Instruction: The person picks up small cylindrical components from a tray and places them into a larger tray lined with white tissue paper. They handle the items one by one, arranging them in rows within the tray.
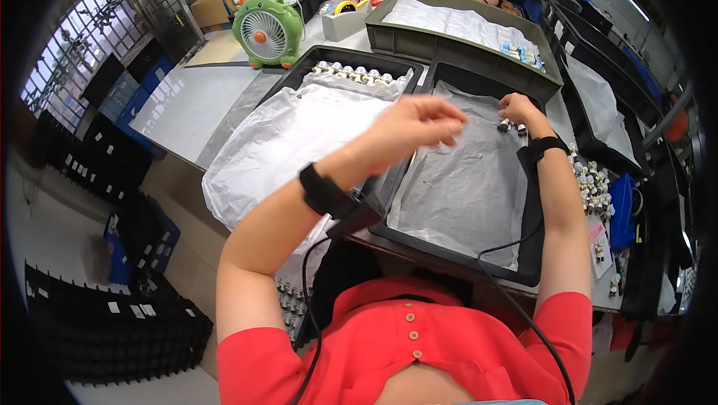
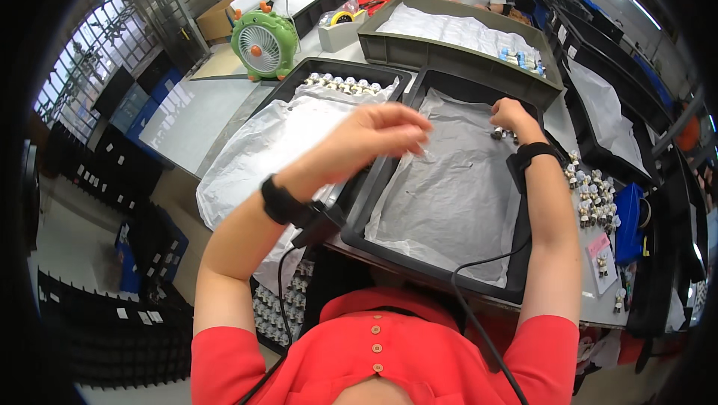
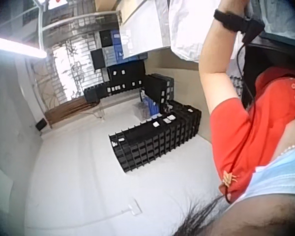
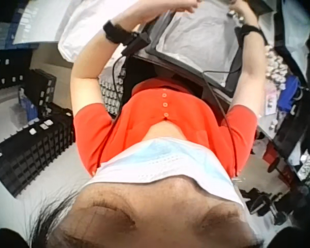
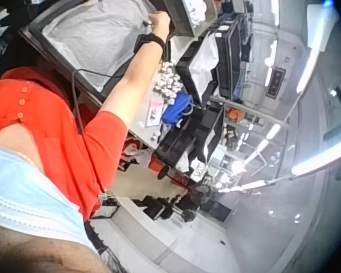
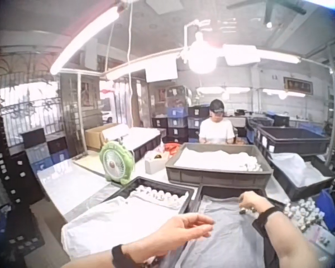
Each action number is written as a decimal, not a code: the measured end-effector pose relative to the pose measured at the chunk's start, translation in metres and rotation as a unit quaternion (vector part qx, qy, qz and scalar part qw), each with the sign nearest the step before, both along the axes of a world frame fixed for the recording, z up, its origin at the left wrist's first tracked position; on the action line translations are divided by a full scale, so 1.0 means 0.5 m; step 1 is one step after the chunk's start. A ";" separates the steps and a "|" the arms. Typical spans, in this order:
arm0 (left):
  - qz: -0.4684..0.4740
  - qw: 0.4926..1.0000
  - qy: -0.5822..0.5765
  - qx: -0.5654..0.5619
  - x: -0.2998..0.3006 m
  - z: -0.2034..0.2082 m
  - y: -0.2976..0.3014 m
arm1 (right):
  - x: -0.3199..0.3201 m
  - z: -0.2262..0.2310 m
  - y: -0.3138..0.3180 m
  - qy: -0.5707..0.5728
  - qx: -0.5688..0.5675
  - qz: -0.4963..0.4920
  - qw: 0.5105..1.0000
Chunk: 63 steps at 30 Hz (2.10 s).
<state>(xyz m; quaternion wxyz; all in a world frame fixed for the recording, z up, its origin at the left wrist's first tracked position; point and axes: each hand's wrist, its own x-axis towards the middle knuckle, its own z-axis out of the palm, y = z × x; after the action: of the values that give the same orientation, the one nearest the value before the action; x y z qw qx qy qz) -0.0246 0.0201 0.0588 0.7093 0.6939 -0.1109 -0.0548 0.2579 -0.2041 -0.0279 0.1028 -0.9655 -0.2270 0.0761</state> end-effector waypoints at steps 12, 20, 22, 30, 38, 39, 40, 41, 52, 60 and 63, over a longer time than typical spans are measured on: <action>0.009 0.988 0.144 -0.053 0.008 -0.099 -0.017 | 0.020 -0.084 -0.018 -0.028 -0.072 -0.055 0.995; 0.131 0.965 0.136 -0.184 0.035 -0.142 0.007 | -0.147 0.078 0.081 -0.052 0.210 0.142 0.966; 0.170 0.952 0.121 -0.222 0.035 -0.139 0.011 | -0.229 0.107 0.128 -0.027 0.343 0.236 0.909; 0.124 0.943 0.066 -0.301 0.051 -0.149 0.011 | -0.350 0.056 0.181 -0.118 0.423 0.333 0.835; 0.074 0.953 0.016 -0.293 0.045 -0.135 0.023 | -0.345 0.044 0.176 -0.112 0.475 0.324 0.811; 0.078 0.955 0.018 -0.285 0.043 -0.134 0.021 | -0.344 0.042 0.175 -0.110 0.474 0.323 0.812; 0.079 0.957 0.015 -0.278 0.044 -0.134 0.020 | -0.344 0.040 0.174 -0.109 0.473 0.322 0.813; 0.080 0.959 0.013 -0.270 0.044 -0.135 0.019 | -0.344 0.038 0.173 -0.107 0.473 0.322 0.813; 0.081 0.975 0.011 -0.206 0.038 -0.126 0.013 | -0.359 0.030 0.170 -0.113 0.467 0.323 0.815; 0.019 0.958 0.022 -0.284 0.044 -0.125 0.016 | -0.362 0.043 0.161 -0.055 0.478 0.292 0.827; 0.011 0.956 0.025 -0.291 0.043 -0.123 0.017 | -0.362 0.040 0.159 -0.041 0.487 0.286 0.824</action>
<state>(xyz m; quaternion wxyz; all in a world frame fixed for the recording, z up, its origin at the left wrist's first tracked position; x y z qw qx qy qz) -0.0030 0.0287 -0.0029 0.8836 0.4571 -0.0970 -0.0299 0.0771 -0.1244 -0.0078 0.5239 -0.6839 -0.5044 -0.0582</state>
